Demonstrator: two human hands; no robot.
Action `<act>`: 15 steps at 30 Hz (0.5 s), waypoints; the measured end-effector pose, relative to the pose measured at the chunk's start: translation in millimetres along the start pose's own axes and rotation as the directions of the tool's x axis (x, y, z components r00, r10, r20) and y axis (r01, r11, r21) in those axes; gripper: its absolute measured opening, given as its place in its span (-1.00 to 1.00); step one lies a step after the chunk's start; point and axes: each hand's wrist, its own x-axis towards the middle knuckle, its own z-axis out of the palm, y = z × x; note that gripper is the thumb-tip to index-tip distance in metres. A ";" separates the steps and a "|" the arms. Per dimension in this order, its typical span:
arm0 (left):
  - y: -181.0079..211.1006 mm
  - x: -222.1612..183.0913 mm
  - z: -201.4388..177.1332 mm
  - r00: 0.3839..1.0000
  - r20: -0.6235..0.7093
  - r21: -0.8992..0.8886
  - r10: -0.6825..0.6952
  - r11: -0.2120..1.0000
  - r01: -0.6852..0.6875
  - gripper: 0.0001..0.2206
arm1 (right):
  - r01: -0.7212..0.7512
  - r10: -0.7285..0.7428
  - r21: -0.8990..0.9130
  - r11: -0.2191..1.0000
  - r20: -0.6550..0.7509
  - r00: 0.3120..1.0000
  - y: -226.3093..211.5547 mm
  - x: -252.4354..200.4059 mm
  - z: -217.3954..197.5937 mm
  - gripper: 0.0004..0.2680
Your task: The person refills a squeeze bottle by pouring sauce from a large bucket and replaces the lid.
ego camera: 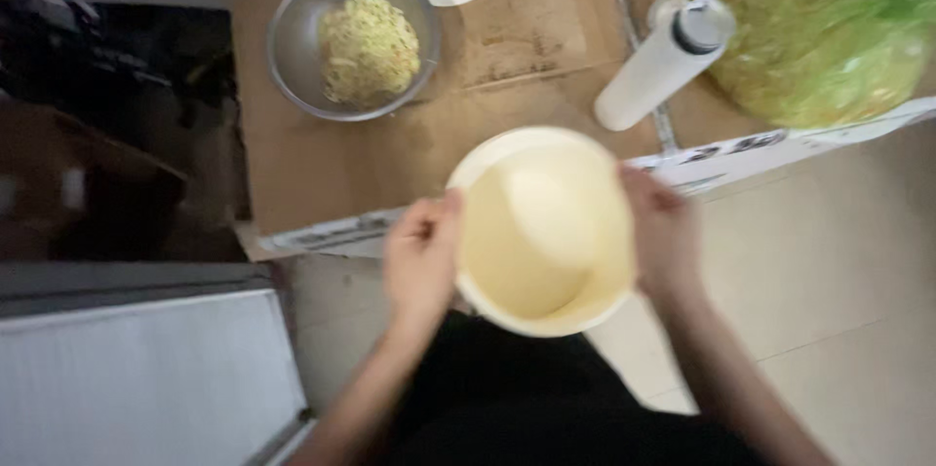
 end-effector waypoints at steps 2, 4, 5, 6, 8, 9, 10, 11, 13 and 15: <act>4.8 -18.9 -7.8 0.998 -0.028 0.041 -0.047 0.998 0.049 -0.64 | -0.029 0.027 0.025 0.999 0.075 0.997 13.7 -11.3 1.2 -0.76; 5.4 -35.2 -1.7 0.995 -0.040 0.098 -0.095 0.990 0.098 -0.60 | 0.019 -0.027 0.075 0.997 0.099 0.995 12.2 -20.1 -7.0 -0.75; 2.0 -42.1 6.9 0.999 -0.029 0.070 -0.045 0.996 0.047 -0.60 | 0.064 -0.079 0.133 0.989 0.114 0.990 8.5 -23.2 -15.0 -0.73; -2.4 -49.8 15.2 1.000 -0.020 0.042 0.006 0.999 -0.005 -0.60 | 0.063 -0.078 0.121 0.991 0.126 0.989 2.3 -25.8 -29.6 -0.73; -8.1 -83.0 22.7 0.998 -0.057 0.135 -0.001 0.991 0.009 -0.59 | 0.036 -0.037 0.008 0.999 0.130 0.991 -1.4 -45.4 -56.7 -0.73; -10.4 -90.3 29.1 0.996 -0.087 0.200 0.030 0.980 -0.012 -0.57 | 0.044 -0.045 0.007 0.999 0.144 0.989 4.8 -48.2 -52.5 -0.73; -8.9 -97.4 23.7 0.994 -0.102 0.197 0.037 0.980 -0.017 -0.57 | 0.051 -0.047 -0.035 0.998 0.120 0.992 14.6 -54.1 -44.5 -0.75; -3.7 -108.2 9.6 0.987 -0.149 0.116 -0.051 0.991 0.068 -0.63 | 0.051 -0.044 -0.078 0.996 0.090 0.995 20.5 -58.5 -43.1 -0.77; -0.5 -116.0 -2.2 0.971 -0.197 0.029 -0.138 0.989 0.146 -0.66 | 0.068 -0.061 -0.043 0.997 0.145 0.988 25.8 -59.6 -36.7 -0.77; -6.4 -111.6 -7.8 0.966 -0.238 0.017 -0.102 0.994 0.109 -0.64 | 0.083 -0.081 -0.004 0.997 0.192 0.978 20.2 -57.4 -35.5 -0.77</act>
